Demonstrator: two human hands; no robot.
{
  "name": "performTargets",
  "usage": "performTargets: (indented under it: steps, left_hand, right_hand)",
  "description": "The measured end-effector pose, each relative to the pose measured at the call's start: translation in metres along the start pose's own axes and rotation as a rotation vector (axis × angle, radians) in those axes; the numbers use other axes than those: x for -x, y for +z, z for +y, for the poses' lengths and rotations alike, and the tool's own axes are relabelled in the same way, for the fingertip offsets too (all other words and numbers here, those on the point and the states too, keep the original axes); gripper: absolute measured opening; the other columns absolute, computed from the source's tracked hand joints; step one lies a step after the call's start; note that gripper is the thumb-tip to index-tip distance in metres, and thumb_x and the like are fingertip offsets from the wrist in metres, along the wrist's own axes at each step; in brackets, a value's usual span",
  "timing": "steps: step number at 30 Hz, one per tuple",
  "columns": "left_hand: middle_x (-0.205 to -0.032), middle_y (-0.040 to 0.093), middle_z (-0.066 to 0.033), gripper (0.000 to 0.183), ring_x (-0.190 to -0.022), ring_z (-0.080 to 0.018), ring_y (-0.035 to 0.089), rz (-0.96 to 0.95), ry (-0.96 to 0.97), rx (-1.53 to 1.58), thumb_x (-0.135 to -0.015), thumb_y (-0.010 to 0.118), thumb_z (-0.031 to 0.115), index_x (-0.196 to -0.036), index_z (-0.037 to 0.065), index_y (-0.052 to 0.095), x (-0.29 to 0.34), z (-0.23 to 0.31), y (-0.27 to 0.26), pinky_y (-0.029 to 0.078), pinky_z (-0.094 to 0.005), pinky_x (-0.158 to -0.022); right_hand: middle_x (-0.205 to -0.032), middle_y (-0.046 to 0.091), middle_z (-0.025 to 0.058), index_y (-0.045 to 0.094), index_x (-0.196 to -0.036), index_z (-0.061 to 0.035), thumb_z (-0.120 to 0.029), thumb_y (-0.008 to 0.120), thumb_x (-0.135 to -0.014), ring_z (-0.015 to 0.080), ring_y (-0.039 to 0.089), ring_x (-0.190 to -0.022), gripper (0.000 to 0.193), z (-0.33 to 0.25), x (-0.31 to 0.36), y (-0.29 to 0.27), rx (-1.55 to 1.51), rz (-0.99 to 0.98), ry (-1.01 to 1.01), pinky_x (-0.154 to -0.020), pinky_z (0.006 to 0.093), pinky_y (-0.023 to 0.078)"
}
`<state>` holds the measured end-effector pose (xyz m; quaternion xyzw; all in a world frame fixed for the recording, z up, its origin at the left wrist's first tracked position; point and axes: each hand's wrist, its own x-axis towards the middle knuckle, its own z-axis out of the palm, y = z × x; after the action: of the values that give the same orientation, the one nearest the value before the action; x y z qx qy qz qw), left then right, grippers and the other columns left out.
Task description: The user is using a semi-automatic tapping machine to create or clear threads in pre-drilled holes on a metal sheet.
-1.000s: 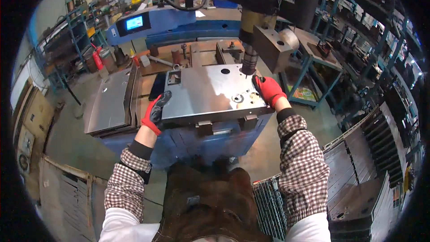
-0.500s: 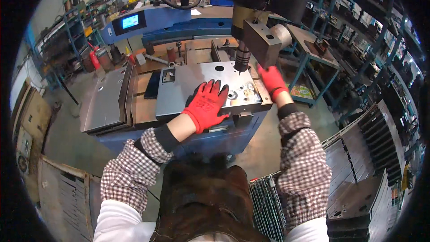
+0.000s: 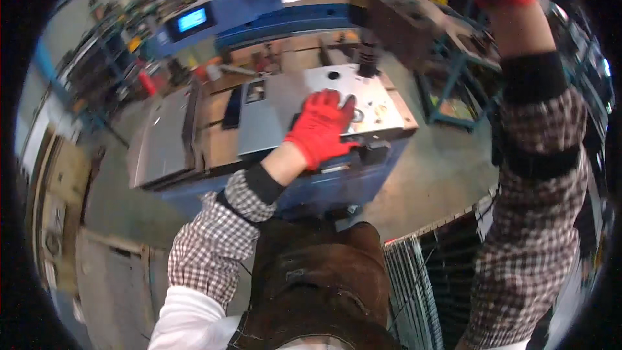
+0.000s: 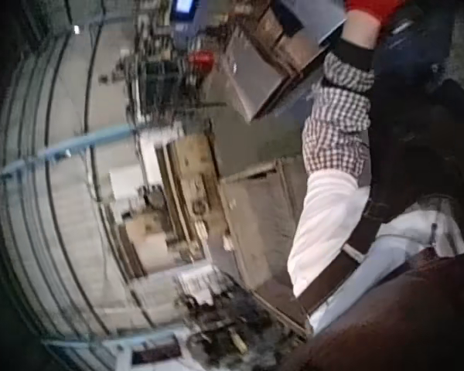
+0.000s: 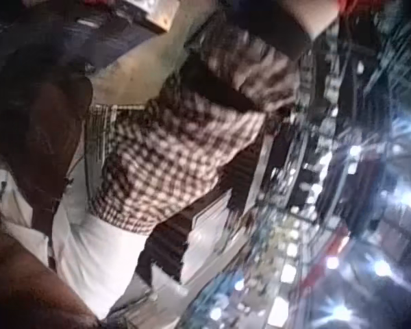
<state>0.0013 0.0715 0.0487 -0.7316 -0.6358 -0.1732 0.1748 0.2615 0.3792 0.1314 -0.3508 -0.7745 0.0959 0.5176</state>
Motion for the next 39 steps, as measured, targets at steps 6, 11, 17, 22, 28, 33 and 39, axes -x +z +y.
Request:
performTargets:
  steps: [6, 11, 17, 22, 28, 33, 39]
  left_hand:
    - [-0.128, 0.049, -0.0266, 0.083, -0.124, -0.0429, 0.045, -0.093, 0.044, -0.005, -0.075, 0.075, 0.049, -0.143, 0.007, 0.051, -0.015, 0.01, 0.014, 0.034, -0.0517, -0.108]
    - [-0.147, 0.04, -0.0301, 0.086, -0.138, -0.0462, 0.035, -0.072, 0.021, 0.004, -0.076, 0.074, 0.052, -0.145, 0.007, 0.047, -0.016, 0.012, 0.03, 0.026, -0.0534, -0.117]
    - [-0.147, 0.041, -0.0281, 0.09, -0.139, -0.0452, 0.035, -0.102, 0.029, -0.038, -0.076, 0.073, 0.055, -0.144, 0.003, 0.045, -0.019, 0.012, 0.028, 0.023, -0.0538, -0.118]
    - [-0.144, 0.043, -0.0254, 0.091, -0.137, -0.0432, 0.036, -0.122, 0.0, -0.042, -0.076, 0.072, 0.057, -0.146, 0.006, 0.043, -0.026, 0.021, 0.017, 0.024, -0.0551, -0.116]
    - [-0.146, 0.04, -0.0245, 0.092, -0.138, -0.0425, 0.035, -0.108, -0.015, 0.008, -0.075, 0.073, 0.057, -0.146, 0.007, 0.043, -0.026, 0.019, 0.02, 0.022, -0.0586, -0.116]
    - [-0.152, 0.038, -0.0236, 0.093, -0.143, -0.0422, 0.031, -0.087, -0.014, 0.066, -0.075, 0.072, 0.058, -0.146, 0.006, 0.043, -0.031, 0.022, 0.03, 0.019, -0.0601, -0.117]
    - [-0.149, 0.041, -0.023, 0.092, -0.142, -0.041, 0.034, -0.065, -0.027, 0.042, -0.075, 0.071, 0.059, -0.144, 0.005, 0.044, -0.025, 0.015, 0.032, 0.02, -0.0602, -0.117]
  right_hand:
    - [-0.11, 0.069, 0.0168, 0.063, -0.123, -0.0008, -0.024, 0.062, -0.095, 0.0288, 0.068, -0.096, 0.036, -0.1, 0.049, -0.005, -0.464, -0.091, 0.018, -0.082, 0.0362, 0.055]
    - [-0.106, 0.07, 0.0147, 0.063, -0.122, -0.0005, -0.018, 0.065, -0.094, 0.0261, 0.069, -0.092, 0.033, -0.186, 0.04, -0.027, -0.713, -0.124, -0.126, -0.079, 0.0342, 0.056]
    - [-0.102, 0.071, 0.0121, 0.063, -0.121, -0.0001, -0.011, 0.068, -0.092, 0.0228, 0.07, -0.088, 0.031, -0.219, -0.001, -0.051, -0.915, -0.08, -0.24, -0.076, 0.0317, 0.058]
    - [-0.098, 0.072, 0.0097, 0.063, -0.121, 0.0029, -0.003, 0.069, -0.09, 0.0186, 0.07, -0.086, 0.032, -0.261, -0.002, -0.058, -0.956, 0.069, -0.127, -0.075, 0.0282, 0.057]
    - [-0.114, 0.072, 0.014, 0.058, -0.13, 0.0024, 0.001, 0.064, -0.091, 0.0196, 0.07, -0.096, 0.039, -0.23, -0.03, -0.053, -0.915, -0.055, -0.397, -0.082, 0.0278, 0.056]
    - [-0.129, 0.066, 0.0095, 0.064, -0.13, -0.0019, -0.013, 0.058, -0.099, 0.0209, 0.065, -0.109, 0.033, -0.147, -0.09, -0.069, -0.52, 0.07, -0.353, -0.095, 0.0318, 0.052]
    - [-0.145, 0.054, 0.0138, 0.045, -0.149, -0.0032, -0.019, 0.057, -0.099, 0.0241, 0.056, -0.13, 0.053, -0.167, -0.107, -0.085, -0.488, -0.336, -0.587, -0.11, 0.033, 0.043]
